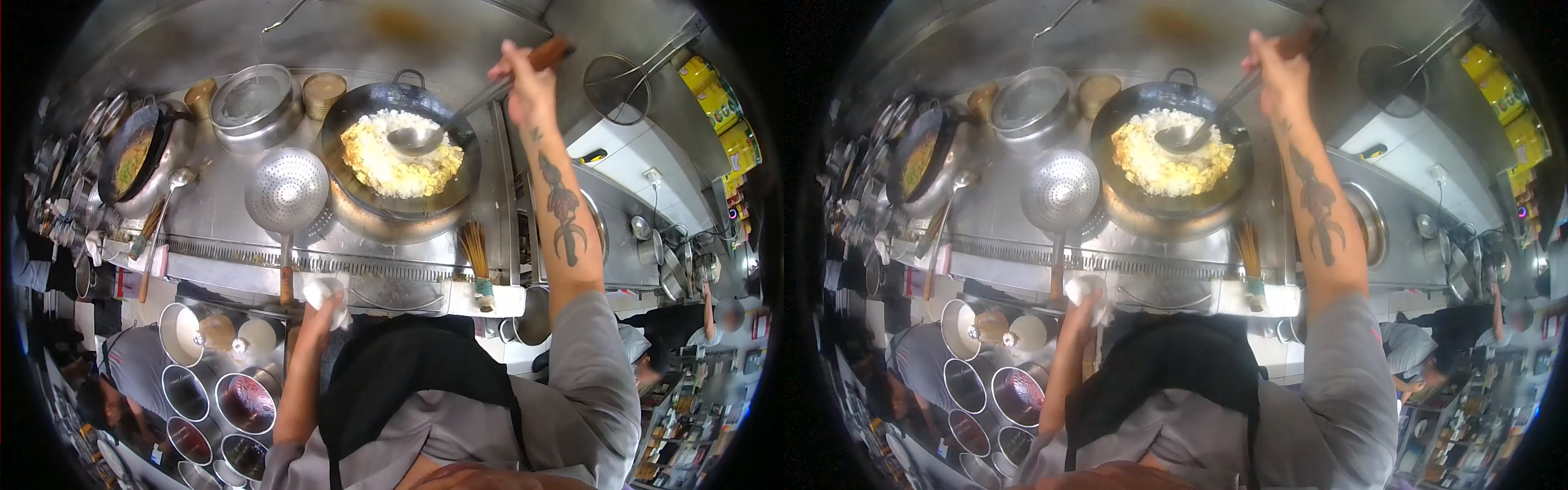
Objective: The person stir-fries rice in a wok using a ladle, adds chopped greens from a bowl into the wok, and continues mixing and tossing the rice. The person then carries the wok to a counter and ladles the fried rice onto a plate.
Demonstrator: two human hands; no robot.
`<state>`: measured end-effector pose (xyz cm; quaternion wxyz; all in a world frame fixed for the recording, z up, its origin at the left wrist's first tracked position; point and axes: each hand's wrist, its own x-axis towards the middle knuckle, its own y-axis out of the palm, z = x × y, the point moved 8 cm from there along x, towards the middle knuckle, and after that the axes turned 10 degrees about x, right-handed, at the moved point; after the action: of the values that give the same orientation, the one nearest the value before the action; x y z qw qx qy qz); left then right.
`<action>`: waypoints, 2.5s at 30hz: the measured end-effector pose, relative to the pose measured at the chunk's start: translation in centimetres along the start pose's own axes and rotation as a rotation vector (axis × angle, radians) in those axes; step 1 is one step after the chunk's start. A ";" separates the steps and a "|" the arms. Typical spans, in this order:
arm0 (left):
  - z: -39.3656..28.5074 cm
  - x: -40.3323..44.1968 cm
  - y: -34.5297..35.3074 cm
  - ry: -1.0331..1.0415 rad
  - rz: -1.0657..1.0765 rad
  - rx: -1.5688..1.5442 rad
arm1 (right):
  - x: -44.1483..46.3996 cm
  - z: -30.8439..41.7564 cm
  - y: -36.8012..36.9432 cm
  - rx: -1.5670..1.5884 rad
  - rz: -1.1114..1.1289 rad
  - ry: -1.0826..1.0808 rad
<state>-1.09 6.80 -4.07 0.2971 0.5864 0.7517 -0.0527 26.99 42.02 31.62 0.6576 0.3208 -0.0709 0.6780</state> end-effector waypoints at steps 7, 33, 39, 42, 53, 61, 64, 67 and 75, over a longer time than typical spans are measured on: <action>4.6 -6.1 -2.9 -0.076 -0.230 -0.018 | 0.7 -6.8 0.9 -0.029 -0.073 0.090; 11.6 -17.0 -2.8 -0.062 -0.573 -0.105 | 7.9 -13.0 2.7 -0.017 0.265 0.174; 12.6 -16.1 -2.6 -0.149 -0.606 -0.165 | 6.3 -13.4 -2.9 -0.142 0.062 0.307; 8.0 -15.2 -0.4 0.004 -0.582 -0.089 | 8.5 -3.4 -0.2 -0.045 0.285 0.230; 4.2 -10.6 1.6 0.097 -0.440 -0.066 | 1.8 2.0 1.5 0.101 0.166 0.139; 4.8 -10.2 3.2 0.059 -0.384 -0.217 | 0.1 2.1 1.0 0.245 0.152 0.160; 3.7 -9.8 4.4 0.044 -0.353 -0.305 | -3.3 -6.4 0.6 0.041 0.101 0.223; 3.1 -6.7 6.0 0.028 -0.206 -0.355 | -1.7 -4.3 4.4 0.155 0.228 0.207; 0.9 5.0 13.5 -0.126 -0.006 -0.336 | -4.1 -4.3 11.0 0.057 0.436 0.238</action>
<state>10.96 14.76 -3.71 0.4372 0.5218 0.7317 0.0358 14.96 39.41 29.65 0.4902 0.2342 -0.0412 0.8386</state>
